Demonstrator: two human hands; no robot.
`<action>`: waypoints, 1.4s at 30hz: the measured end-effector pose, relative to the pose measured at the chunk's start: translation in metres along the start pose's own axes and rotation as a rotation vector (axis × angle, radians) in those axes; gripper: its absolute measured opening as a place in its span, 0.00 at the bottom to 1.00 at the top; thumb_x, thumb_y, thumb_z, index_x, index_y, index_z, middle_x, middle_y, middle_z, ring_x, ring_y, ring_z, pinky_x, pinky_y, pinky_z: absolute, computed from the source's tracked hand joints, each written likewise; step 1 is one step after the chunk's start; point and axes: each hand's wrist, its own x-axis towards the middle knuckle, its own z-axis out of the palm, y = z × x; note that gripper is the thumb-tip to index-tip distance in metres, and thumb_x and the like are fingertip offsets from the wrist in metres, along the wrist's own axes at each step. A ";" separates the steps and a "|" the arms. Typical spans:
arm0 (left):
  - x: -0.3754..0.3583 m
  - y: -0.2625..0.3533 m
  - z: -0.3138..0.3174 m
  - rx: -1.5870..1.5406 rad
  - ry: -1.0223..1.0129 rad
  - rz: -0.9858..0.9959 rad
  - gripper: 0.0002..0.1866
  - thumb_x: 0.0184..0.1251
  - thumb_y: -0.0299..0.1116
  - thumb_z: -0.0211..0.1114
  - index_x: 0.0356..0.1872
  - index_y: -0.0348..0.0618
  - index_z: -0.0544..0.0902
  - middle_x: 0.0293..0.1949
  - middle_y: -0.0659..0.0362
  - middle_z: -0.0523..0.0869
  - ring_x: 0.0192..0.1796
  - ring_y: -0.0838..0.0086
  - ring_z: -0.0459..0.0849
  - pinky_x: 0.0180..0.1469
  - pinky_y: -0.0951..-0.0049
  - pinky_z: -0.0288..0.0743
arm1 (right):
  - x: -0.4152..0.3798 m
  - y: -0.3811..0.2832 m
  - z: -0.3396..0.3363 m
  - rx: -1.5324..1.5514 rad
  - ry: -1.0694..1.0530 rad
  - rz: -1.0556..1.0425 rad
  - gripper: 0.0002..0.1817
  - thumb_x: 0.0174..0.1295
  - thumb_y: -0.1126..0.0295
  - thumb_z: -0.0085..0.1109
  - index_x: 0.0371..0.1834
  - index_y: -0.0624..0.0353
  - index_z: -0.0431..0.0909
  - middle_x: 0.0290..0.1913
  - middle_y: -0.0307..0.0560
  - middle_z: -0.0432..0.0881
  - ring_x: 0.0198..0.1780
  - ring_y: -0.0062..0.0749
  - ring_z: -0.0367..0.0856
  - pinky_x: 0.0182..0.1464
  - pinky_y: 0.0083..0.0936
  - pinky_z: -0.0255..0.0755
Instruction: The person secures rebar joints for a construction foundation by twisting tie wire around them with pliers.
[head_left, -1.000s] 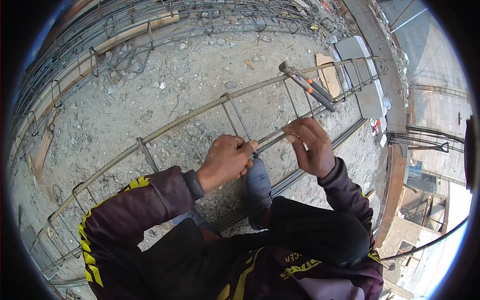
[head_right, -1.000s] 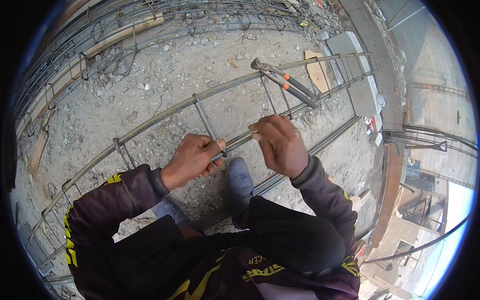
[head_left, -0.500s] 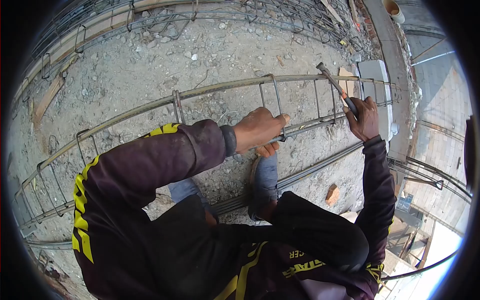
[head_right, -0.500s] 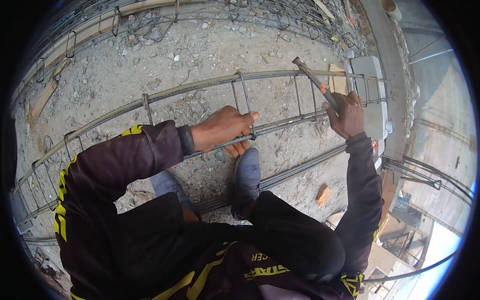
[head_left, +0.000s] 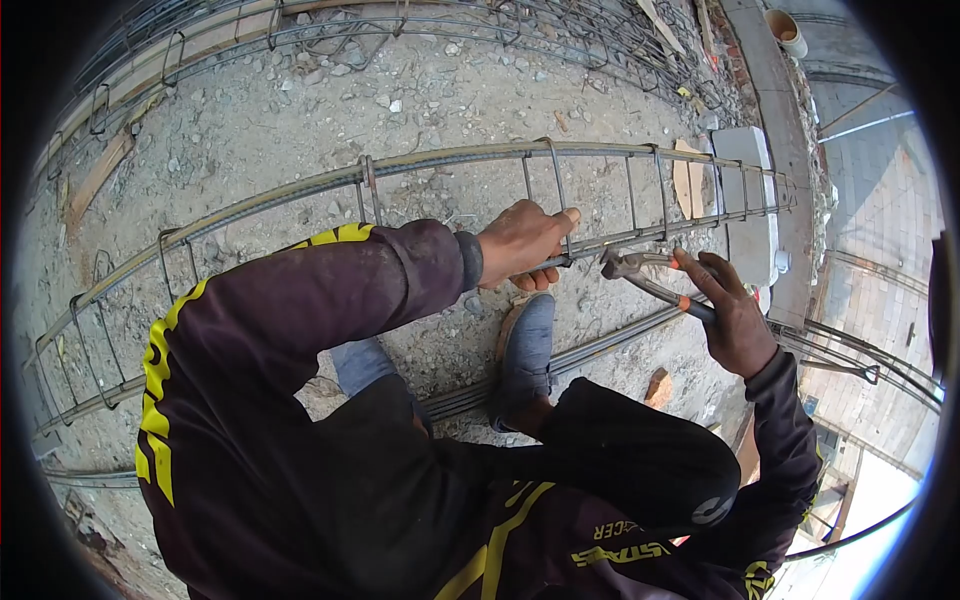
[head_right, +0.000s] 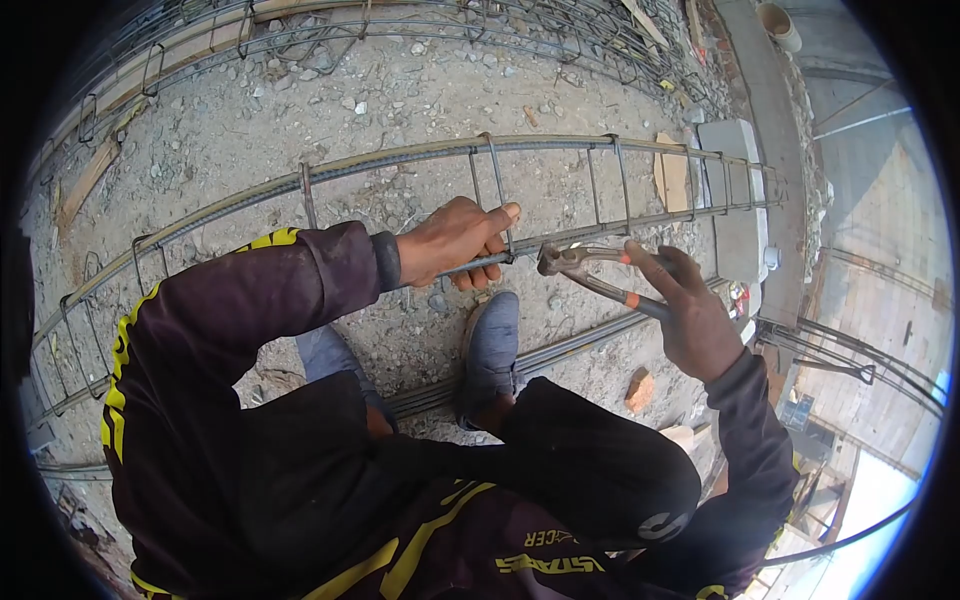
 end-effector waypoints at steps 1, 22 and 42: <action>0.001 0.000 0.000 -0.007 -0.005 -0.006 0.37 0.79 0.54 0.51 0.48 0.14 0.75 0.28 0.46 0.84 0.23 0.70 0.82 0.21 0.71 0.77 | 0.002 -0.006 -0.001 -0.159 -0.014 0.091 0.50 0.52 0.88 0.57 0.78 0.29 0.61 0.77 0.59 0.54 0.68 0.51 0.73 0.62 0.46 0.76; -0.001 0.000 -0.001 -0.012 0.000 0.008 0.37 0.80 0.55 0.49 0.43 0.16 0.78 0.27 0.47 0.83 0.21 0.72 0.81 0.20 0.72 0.76 | 0.007 -0.052 0.004 -0.837 0.316 -0.055 0.41 0.60 0.77 0.55 0.76 0.24 0.64 0.75 0.50 0.62 0.71 0.48 0.68 0.74 0.55 0.55; 0.003 -0.004 -0.001 -0.062 0.027 -0.023 0.34 0.79 0.55 0.50 0.40 0.21 0.77 0.26 0.47 0.83 0.22 0.70 0.85 0.22 0.73 0.82 | 0.181 -0.009 -0.069 -0.685 -0.084 -0.848 0.21 0.38 0.69 0.70 0.41 0.53 0.80 0.35 0.39 0.76 0.41 0.37 0.81 0.44 0.34 0.78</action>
